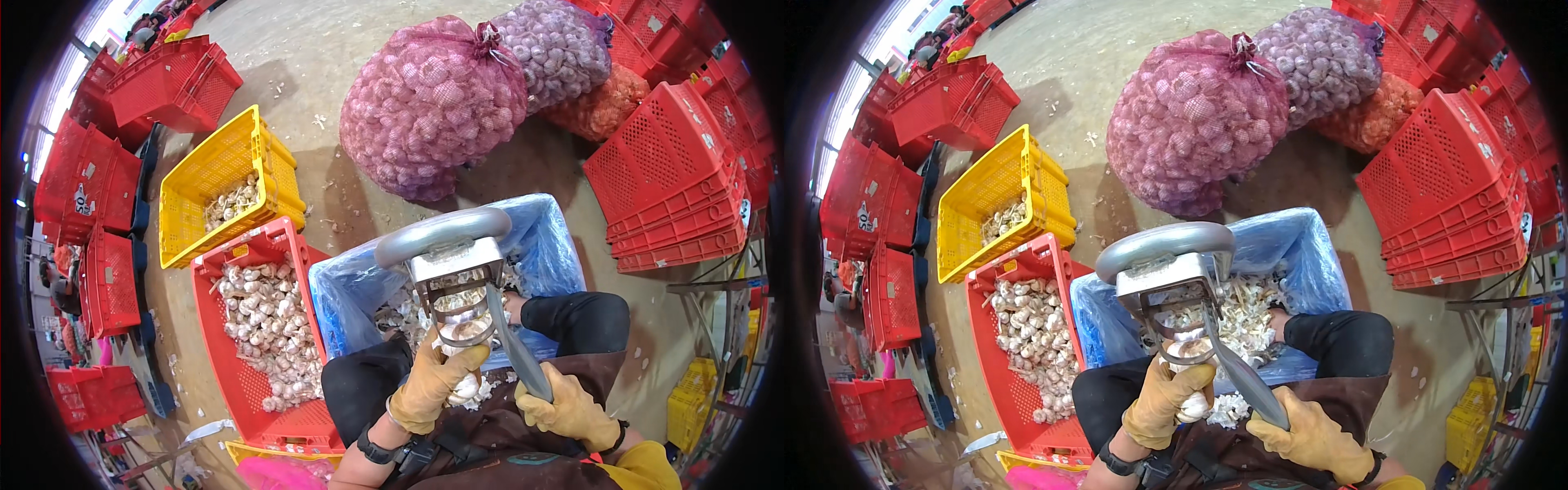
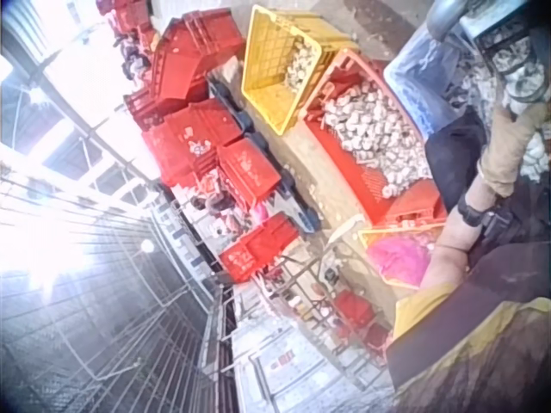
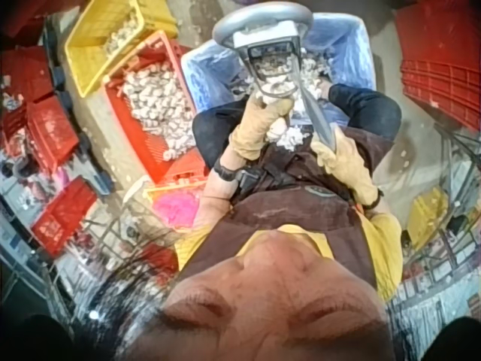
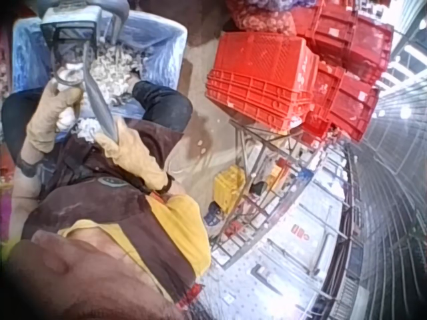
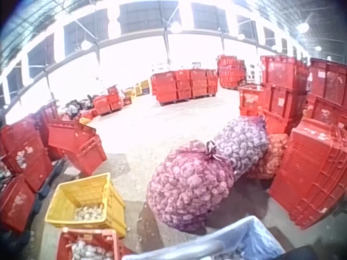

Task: Using a manual lever-operated slicer to slice garlic bulbs into a container.

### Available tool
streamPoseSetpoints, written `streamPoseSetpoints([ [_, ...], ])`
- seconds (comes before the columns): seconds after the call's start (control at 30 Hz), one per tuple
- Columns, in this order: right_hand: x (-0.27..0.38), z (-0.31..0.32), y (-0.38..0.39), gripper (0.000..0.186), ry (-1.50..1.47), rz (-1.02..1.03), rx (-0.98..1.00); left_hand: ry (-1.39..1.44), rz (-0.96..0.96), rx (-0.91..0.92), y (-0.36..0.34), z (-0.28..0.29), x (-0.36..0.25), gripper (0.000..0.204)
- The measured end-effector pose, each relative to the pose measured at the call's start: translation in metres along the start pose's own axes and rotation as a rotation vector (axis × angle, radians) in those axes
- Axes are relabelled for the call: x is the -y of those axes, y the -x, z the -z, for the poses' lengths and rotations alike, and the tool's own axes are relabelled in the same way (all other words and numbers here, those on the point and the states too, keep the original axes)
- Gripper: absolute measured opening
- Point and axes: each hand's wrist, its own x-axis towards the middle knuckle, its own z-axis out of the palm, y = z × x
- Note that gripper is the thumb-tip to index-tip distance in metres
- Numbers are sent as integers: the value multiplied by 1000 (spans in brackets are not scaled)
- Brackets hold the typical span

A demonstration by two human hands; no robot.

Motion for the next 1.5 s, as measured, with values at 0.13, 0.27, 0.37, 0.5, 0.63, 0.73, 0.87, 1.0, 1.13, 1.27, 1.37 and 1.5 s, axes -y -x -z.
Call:
streamPoseSetpoints([
  [0.13, -7, -1, -7, 38, -30, 20, 3, -28, -9, -16, -1, 0, 0, 38],
  [0.27, -11, -2, -15, 21, -41, 96, -3, -54, -36, -56, -1, -4, 0, 36],
  [0.37, -26, -5, -26, 29, 5, 49, -19, -85, -49, -85, -4, -6, -1, 42],
  [0.5, -34, -5, -36, 29, 61, 146, 6, -66, -72, -10, -6, -3, -4, 45],
  [0.63, -78, -7, -102, 28, 719, 932, -399, -90, -112, 19, -13, 6, 2, 54],
  [0.73, -66, -12, -111, 36, 207, 462, -324, -145, -149, 84, -15, 16, 0, 63],
  [0.87, -48, -14, -84, 38, 402, 611, -542, -247, -46, 175, -5, 29, -6, 68],
  [1.0, -31, -28, -38, 30, 415, 836, -797, -231, -102, 347, 17, 31, -7, 76],
  [1.13, -14, -45, -32, 39, 229, 670, -486, -247, -94, 581, 35, 18, 0, 88],
  [1.27, -23, -47, -35, 47, 561, 693, -477, -547, -41, 499, 34, 9, 15, 91],
  [1.37, -36, -43, -24, 50, 746, 493, -513, -866, -96, 367, 52, -16, 23, 86],
  [1.5, -49, -20, -8, 55, 371, 404, -269, -773, -366, 367, 49, -10, 79, 68],
])
